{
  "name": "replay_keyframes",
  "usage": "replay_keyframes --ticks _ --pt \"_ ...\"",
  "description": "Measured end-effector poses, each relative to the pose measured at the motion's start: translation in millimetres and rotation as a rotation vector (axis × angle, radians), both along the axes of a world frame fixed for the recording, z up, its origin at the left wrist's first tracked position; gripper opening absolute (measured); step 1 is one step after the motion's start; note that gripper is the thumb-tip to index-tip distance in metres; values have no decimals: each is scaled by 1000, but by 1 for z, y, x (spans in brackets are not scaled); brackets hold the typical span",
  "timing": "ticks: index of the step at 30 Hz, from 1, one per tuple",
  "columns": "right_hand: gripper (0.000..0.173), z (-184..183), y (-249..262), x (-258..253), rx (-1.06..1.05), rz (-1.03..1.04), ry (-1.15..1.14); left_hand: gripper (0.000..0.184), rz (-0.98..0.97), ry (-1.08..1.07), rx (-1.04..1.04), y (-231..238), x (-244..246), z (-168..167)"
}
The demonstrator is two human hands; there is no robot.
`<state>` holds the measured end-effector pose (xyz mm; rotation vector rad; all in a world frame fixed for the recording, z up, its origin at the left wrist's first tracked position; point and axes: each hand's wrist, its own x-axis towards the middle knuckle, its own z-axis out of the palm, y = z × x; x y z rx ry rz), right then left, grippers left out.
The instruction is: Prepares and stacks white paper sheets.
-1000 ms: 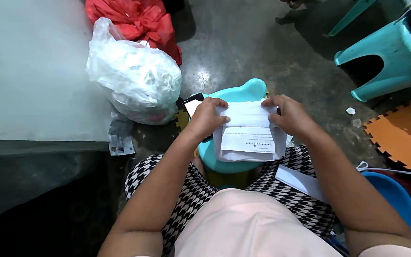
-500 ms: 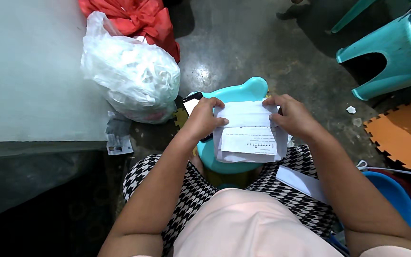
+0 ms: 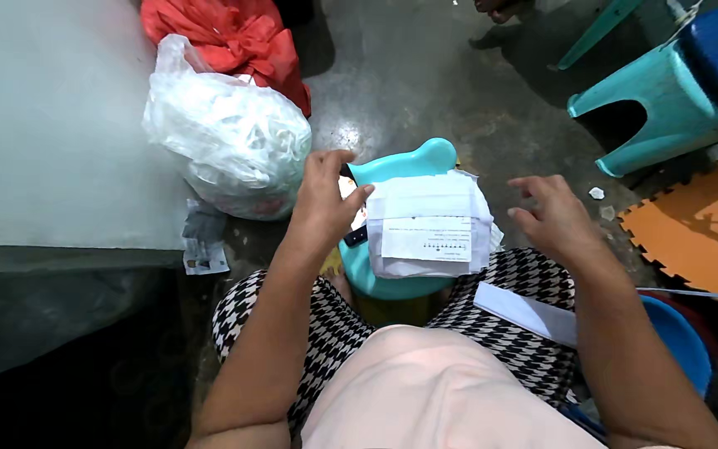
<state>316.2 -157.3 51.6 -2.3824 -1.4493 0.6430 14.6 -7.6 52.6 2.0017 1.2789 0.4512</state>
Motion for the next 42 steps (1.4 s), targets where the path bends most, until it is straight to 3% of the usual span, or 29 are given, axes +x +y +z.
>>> replay_keyframes --ticks 2,4,6,8,11,15,20,23,35,42 --pt "35 5 -30 0 109 9 -44 48 -134 -195 -7 -28 10 14" --pt "30 6 -63 -6 225 63 -78 40 -379 -361 -221 -65 27 13" --pt "28 5 -89 -22 272 116 -80 39 -675 -313 -469 -98 50 -6" --pt "24 0 -109 -41 297 156 -37 45 -791 -110 -614 -122 72 -30" --pt "22 -13 -127 -60 311 177 22 52 -696 11 -712 -141 96 -62" --pt "18 -29 -134 -69 290 158 31 39 -636 -140 -653 -153 106 -78" --pt "19 -38 -138 -71 305 149 5 26 -595 -283 -742 -165 100 -67" --pt "23 -38 -140 -68 341 144 25 30 -546 -368 -826 -168 97 -63" --pt "22 -37 -141 -65 409 165 56 32 -474 -523 -713 -166 87 -48" --pt "25 -37 -140 -66 390 174 53 33 -523 -471 -634 -163 89 -48"
